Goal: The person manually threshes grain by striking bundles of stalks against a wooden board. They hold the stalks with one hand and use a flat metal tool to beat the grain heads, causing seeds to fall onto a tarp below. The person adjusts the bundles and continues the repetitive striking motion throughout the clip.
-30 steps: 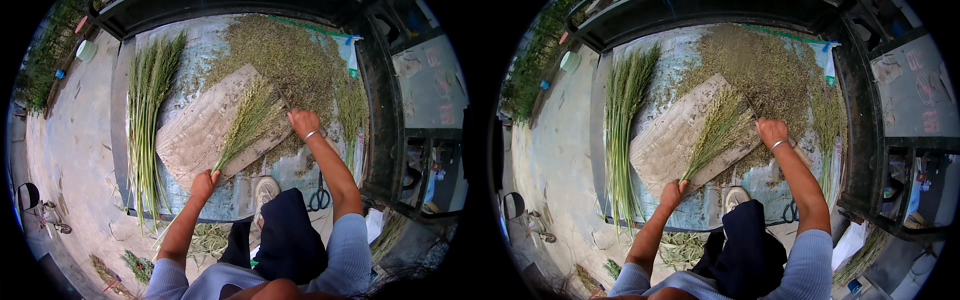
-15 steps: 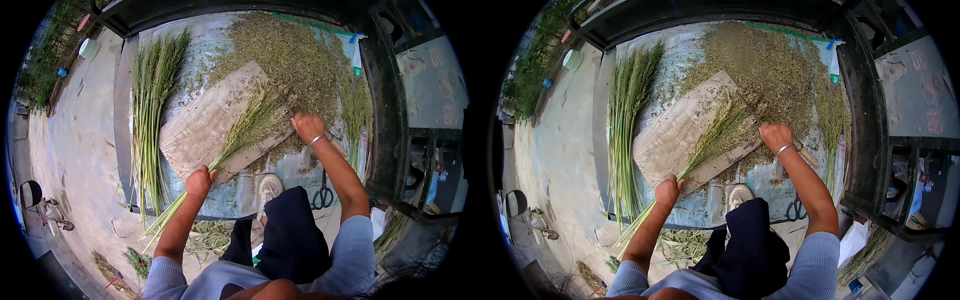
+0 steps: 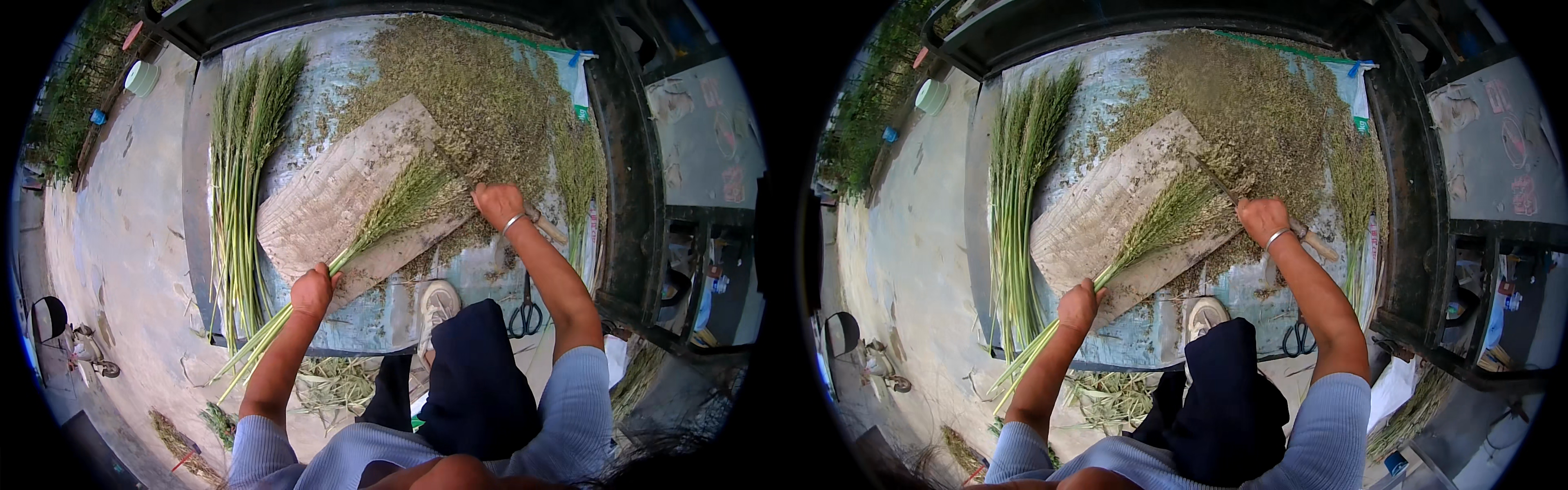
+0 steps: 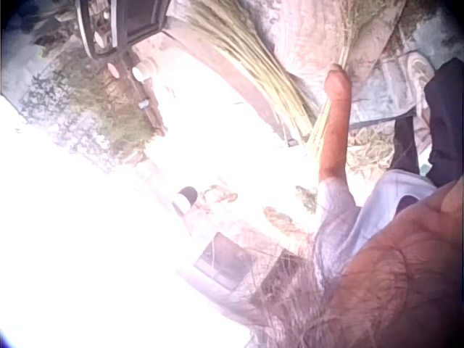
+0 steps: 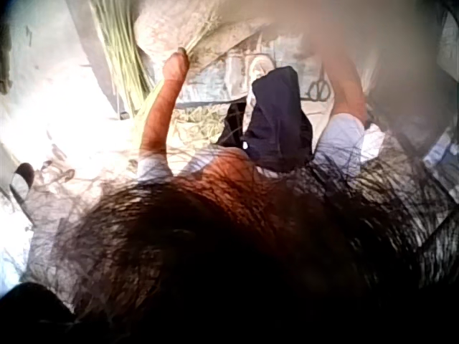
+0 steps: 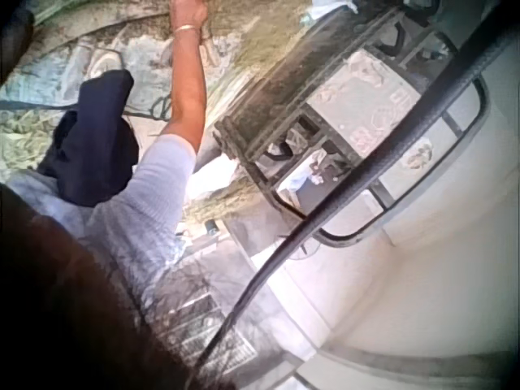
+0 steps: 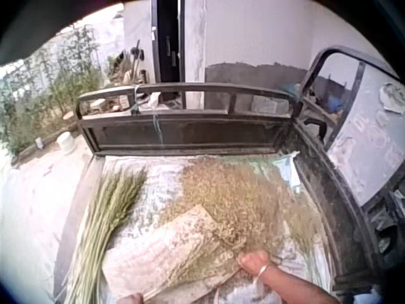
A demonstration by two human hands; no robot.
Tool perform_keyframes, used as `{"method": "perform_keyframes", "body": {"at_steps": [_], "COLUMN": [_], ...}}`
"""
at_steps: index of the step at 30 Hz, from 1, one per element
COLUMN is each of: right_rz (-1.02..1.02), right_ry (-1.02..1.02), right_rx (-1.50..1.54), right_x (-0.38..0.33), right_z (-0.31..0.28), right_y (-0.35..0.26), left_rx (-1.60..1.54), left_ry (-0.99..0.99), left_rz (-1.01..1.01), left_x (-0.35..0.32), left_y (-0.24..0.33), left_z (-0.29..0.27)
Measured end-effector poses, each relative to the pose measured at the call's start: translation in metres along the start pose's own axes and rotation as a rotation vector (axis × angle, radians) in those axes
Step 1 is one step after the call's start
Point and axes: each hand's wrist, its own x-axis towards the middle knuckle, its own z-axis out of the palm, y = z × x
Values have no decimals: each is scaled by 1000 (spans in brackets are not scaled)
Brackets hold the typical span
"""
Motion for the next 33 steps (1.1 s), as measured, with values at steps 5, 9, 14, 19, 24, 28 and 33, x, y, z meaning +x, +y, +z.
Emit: {"method": "perform_keyframes", "body": {"at_steps": [5,9,14,19,24,28,33], "right_rz": [-64,-438,18,65,-376,-231,154], "right_ry": [199,177,76,161,262,65,29], "right_rx": [186,399,147,55,357,315,-53], "right_x": [7,-4,4,-5,3,-1,-32], "right_z": [-36,-30,10,-25,-29,18,-3], "right_y": [-66,-178,-43,1,-166,-138,33], "left_rx": [-6,46,57,11,91,131,66], "left_ry": [23,56,25,-17,74,62,48], "left_rz": [13,63,55,3,58,114,46], "left_x": [1,9,8,8,13,9,16], "left_y": [-2,5,-13,-8,-11,-32,-28], "left_z": [15,8,1,10,19,18,17]}}
